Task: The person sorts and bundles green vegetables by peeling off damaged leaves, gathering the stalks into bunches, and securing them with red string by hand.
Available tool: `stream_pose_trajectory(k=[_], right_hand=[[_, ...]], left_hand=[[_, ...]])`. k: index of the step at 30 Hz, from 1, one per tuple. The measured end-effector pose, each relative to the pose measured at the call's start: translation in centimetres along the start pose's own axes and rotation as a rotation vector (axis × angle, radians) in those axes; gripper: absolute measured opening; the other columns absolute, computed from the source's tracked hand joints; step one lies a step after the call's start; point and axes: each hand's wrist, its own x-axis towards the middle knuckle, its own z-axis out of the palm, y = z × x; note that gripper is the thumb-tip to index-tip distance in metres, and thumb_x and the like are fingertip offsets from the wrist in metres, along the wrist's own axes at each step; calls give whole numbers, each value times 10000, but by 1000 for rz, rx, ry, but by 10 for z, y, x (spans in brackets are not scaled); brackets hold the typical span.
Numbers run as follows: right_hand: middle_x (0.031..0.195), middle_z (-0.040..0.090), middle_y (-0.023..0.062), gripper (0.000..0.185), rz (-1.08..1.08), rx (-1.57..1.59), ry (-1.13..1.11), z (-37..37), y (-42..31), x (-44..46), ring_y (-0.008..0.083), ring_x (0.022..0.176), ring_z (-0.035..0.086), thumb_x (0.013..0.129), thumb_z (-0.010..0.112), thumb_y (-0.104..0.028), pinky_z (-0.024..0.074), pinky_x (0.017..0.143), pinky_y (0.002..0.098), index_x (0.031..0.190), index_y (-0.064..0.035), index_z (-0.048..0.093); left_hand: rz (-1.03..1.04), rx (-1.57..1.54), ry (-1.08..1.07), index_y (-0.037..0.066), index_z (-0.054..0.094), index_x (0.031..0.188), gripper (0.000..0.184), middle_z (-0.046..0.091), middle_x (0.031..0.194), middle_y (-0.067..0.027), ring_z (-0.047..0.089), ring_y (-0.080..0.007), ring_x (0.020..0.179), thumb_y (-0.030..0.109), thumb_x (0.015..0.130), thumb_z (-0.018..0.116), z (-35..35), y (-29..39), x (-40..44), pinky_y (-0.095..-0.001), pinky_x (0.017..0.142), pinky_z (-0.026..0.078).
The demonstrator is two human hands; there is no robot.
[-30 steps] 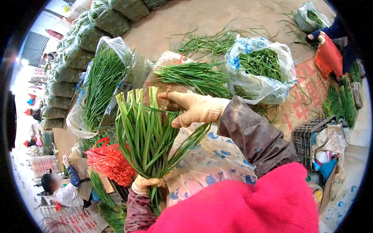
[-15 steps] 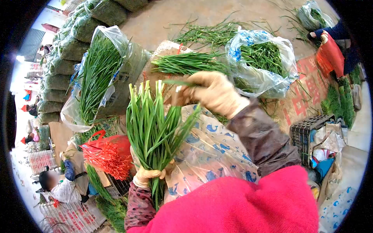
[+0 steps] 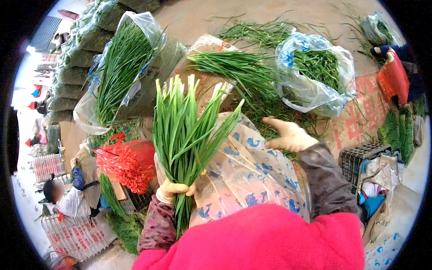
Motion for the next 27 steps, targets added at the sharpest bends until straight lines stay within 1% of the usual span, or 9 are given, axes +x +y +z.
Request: stream_pose_trajectory(k=[2,4,6,8,13,17,21,25,27], right_hand=[[1404,431,173,871,-83,427,-147,29,-2,35,237,1286,425,707,719,-99,466,919,315,1449,-43,267],[1388,433,153,896,-229,896,-178,41,-11,57,269,1274,428,738,771,-151,448,945,325,1455,-47,244],[1350,466,114,814,-248,1025,14,43,-10,71,230,1217,475,799,745,-263,459,921,328,1438,-51,288],[1317,489,81,712,-263,1145,162,20,-12,69,194,1155,508,852,684,-327,463,913,344,1413,-52,343],[1185,577,45,546,-335,822,2,-13,-40,65,109,1072,512,880,637,-109,449,853,248,1369,-26,408],[835,630,21,370,-225,968,74,-8,-56,65,90,723,571,878,598,-39,472,680,222,1244,-18,556],[793,622,5,367,-210,783,246,0,-48,64,65,701,554,872,559,4,460,653,208,1238,-28,570],[803,622,12,330,-104,863,559,-16,-4,60,64,696,535,886,549,-14,449,653,207,1213,-28,592],[806,620,10,331,-139,811,518,-21,7,53,61,694,533,886,550,-12,447,651,203,1213,-28,592]], left_hand=[[18,10,-15,-41,491,1237,667,578,1177,-172,517,-176,604,263,703,749,8,5,0,-291,568,418],[11,-18,-53,-47,478,1253,683,584,1169,-167,519,-175,606,258,705,747,25,17,3,-294,561,419],[11,-30,-69,-54,450,1279,711,557,1214,-176,511,-173,592,252,709,744,24,11,2,-305,545,421],[-19,-17,-63,-83,435,1244,742,566,1051,-143,470,-151,547,278,688,766,26,10,1,-261,541,368],[-30,-101,-36,-57,451,1263,729,581,1129,-181,476,-158,543,241,680,770,33,8,2,-285,499,375],[-36,-63,8,-62,472,1233,678,589,1091,-180,498,-170,557,207,681,760,39,10,0,-292,518,401],[-29,-49,56,-47,549,1086,489,578,701,-105,506,-177,544,169,697,751,27,-1,-1,-297,515,397],[-35,-133,30,-52,524,1127,544,582,751,-118,490,-179,519,172,683,746,30,-2,0,-302,491,387],[-28,-142,12,-54,505,1161,580,585,807,-123,486,-179,510,158,674,739,33,-2,3,-302,481,382]])
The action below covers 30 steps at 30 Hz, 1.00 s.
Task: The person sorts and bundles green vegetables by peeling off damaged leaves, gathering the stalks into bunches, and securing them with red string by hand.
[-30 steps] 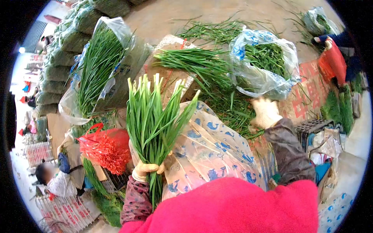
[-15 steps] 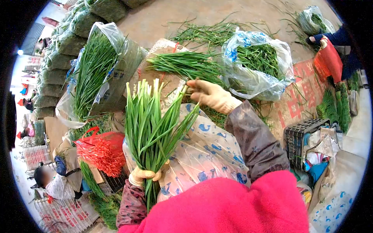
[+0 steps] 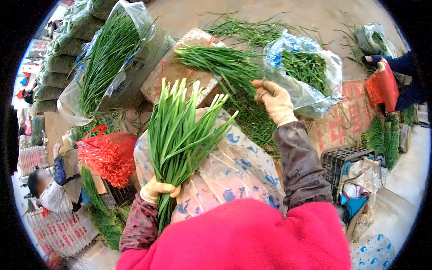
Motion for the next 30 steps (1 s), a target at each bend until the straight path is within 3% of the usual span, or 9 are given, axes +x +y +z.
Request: stream_pose_trajectory(k=[5,7,9,14,17,21,23,27,30], right_hand=[[857,651,32,447,-23,-408,-215,44,-28,-31,59,737,556,825,682,-87,466,696,205,1258,-82,570],[932,693,108,392,-358,-533,-134,64,-7,-22,221,811,671,840,672,-207,512,748,303,1207,-91,596],[921,692,123,296,-266,-510,-209,75,2,-10,263,829,673,855,649,-228,518,732,322,1106,-71,644],[677,619,18,190,34,-174,-75,78,4,-4,74,558,536,900,553,-147,442,540,229,940,-8,677],[690,615,31,210,105,-83,120,41,20,12,74,580,526,915,561,-175,425,557,219,924,12,656],[892,673,66,244,90,-920,174,4,-7,-2,160,877,618,845,631,-206,478,792,304,1057,-87,663],[888,688,115,230,-316,-1054,92,17,-24,-24,240,888,667,847,618,-241,493,777,314,1008,-85,672],[774,664,98,218,14,-390,-295,73,-69,-54,183,737,648,870,621,-233,492,687,294,969,-44,668],[722,647,93,218,-3,-365,-363,104,-47,-55,158,682,629,867,620,-235,486,653,298,947,-35,659]], left_hand=[[-1,-32,14,-59,504,1170,599,605,881,-141,492,-182,515,167,669,742,-9,-6,1,-306,490,394],[-49,2,-1,-58,520,1153,580,606,821,-138,494,-175,521,192,678,738,-11,-6,0,-301,501,395],[-62,20,-51,-51,530,1134,534,588,736,-125,490,-174,521,193,701,725,-10,-5,1,-298,500,383],[-39,-78,-48,-50,526,1144,528,590,739,-118,489,-175,518,211,730,726,-15,-13,-3,-306,508,386],[-44,-76,-95,-51,518,1170,553,605,793,-130,499,-181,525,198,724,729,-22,-19,0,-318,506,398],[-59,-97,-37,-50,514,1176,557,608,802,-141,508,-190,527,149,706,735,-15,-13,0,-332,491,413],[-72,-96,-58,-49,515,1169,546,602,788,-136,514,-196,532,133,705,736,-17,-14,1,-327,490,422],[-110,-82,30,-43,524,1140,517,588,755,-122,530,-204,546,120,700,741,-9,-7,4,-325,503,437],[-112,-60,58,-37,535,1118,504,587,743,-109,539,-205,554,110,688,751,1,-2,4,-324,514,449]])
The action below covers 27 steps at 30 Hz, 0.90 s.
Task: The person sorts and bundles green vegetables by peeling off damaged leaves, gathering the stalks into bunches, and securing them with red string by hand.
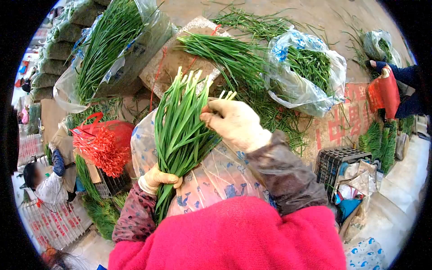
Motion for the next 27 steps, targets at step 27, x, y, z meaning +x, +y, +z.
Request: stream_pose_trajectory(k=[27], right_hand=[[697,647,48,277,330,145,-39,12,22,3,153,609,598,814,644,-226,483,599,302,937,22,669]], left_hand=[[20,65,116,-13,520,1195,587,618,926,-141,556,-186,584,24,656,751,10,-6,4,-301,518,472]])
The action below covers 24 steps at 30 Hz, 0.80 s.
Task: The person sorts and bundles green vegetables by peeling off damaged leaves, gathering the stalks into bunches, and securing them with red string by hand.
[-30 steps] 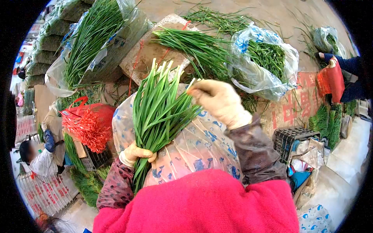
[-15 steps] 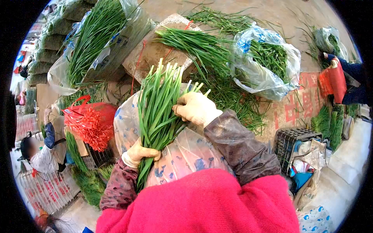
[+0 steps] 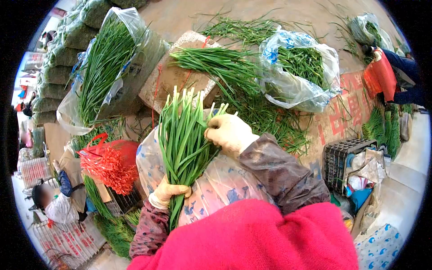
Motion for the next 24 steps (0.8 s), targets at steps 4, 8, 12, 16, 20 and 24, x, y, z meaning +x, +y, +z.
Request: stream_pose_trajectory(k=[4,8,12,16,20,24], right_hand=[[905,680,129,205,-270,-426,242,-11,-27,-17,263,789,653,792,648,-147,504,716,301,955,-25,673],[1037,649,167,155,-782,-503,464,-6,-22,-5,333,826,646,760,663,-125,513,745,329,893,-45,659],[1061,639,153,196,-666,-417,283,-3,-22,0,321,864,645,746,683,-110,513,760,342,918,-59,604],[1035,651,147,469,-347,-558,173,-3,-16,11,317,928,645,725,716,-133,512,775,351,1157,-108,535],[912,648,120,802,-506,-495,154,-6,-15,15,314,836,650,691,728,-123,514,728,364,1404,-225,375],[935,681,36,461,-717,-649,-60,-27,-30,14,186,793,649,778,670,-99,521,703,274,1228,-158,591]], left_hand=[[-9,-31,-35,-8,481,1243,631,615,1020,-170,555,-191,582,8,668,740,0,2,2,-311,515,475],[-11,8,-79,-11,474,1251,616,614,1053,-183,550,-184,582,-2,686,720,-3,2,2,-318,511,481],[17,3,-126,-11,468,1262,627,611,1083,-191,551,-180,586,15,692,727,-11,-4,5,-323,512,482],[-10,20,-157,-16,452,1287,651,602,1137,-202,551,-172,595,39,704,737,-14,-6,5,-325,530,485],[1,45,-161,-19,458,1286,653,608,1140,-191,555,-158,607,54,706,747,-10,-1,4,-309,549,487],[-64,104,-165,-15,479,1271,639,612,1140,-178,573,-153,628,59,700,757,-15,1,3,-296,556,500]])
